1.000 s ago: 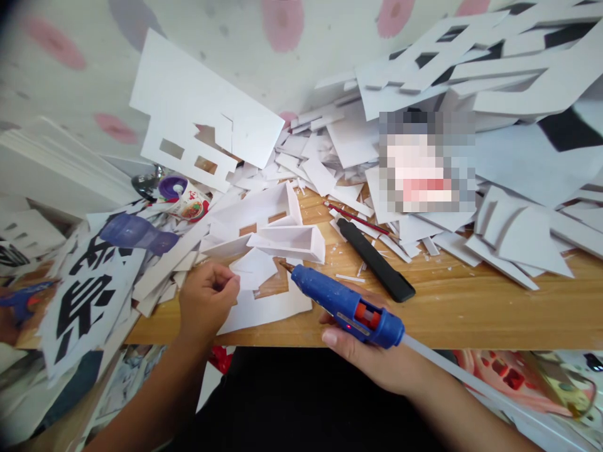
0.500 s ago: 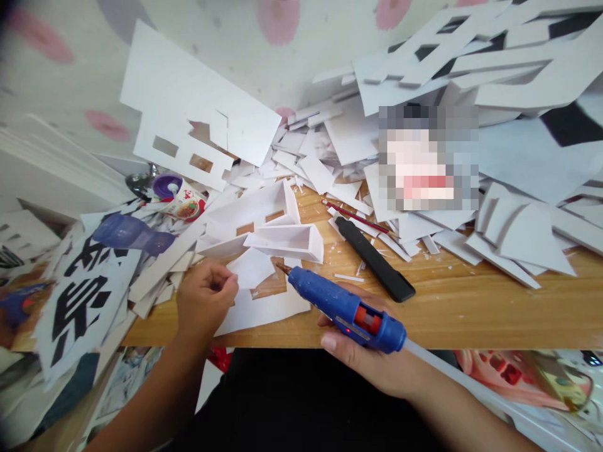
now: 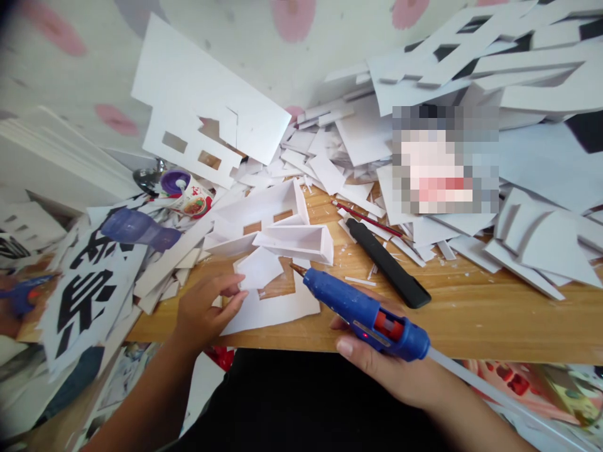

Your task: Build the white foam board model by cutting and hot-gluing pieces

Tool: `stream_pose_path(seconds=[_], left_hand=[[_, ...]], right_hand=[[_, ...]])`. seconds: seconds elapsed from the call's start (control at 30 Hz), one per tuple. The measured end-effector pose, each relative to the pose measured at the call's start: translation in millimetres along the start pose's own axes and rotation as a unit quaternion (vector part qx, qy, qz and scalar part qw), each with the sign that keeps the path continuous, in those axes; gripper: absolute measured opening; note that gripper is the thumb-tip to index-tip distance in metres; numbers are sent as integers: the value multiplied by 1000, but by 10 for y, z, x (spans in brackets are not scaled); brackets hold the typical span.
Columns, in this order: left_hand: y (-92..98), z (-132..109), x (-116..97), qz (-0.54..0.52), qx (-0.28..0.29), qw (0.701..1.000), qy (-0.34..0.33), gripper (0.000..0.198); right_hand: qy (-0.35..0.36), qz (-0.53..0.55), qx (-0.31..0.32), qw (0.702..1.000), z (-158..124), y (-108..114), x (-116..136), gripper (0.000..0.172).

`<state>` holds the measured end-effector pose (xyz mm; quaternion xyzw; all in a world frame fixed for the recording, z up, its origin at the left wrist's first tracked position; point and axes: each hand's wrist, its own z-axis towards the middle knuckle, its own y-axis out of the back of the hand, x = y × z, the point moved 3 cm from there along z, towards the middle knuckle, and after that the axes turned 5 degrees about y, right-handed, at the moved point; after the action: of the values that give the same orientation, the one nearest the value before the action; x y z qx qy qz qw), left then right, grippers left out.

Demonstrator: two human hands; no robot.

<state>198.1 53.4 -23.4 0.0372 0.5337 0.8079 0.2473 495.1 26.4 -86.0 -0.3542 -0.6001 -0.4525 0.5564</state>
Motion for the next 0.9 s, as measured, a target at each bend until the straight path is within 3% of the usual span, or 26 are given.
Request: stream_pose_path(seconds=[0.3,0.63,0.9], left_hand=[[17,132,-3,4,51,993,-110,11],[0,136,-40,9,44,997,-70,5],[-11,99,-23,22,26,997,-74,3]], right_hand=[[-14,13,29,999,-40,5,-115,29],[-9,-3,-8,1000,-18,-8,-64,33],[-22,-9,14,1000,-34,7,-106,32]])
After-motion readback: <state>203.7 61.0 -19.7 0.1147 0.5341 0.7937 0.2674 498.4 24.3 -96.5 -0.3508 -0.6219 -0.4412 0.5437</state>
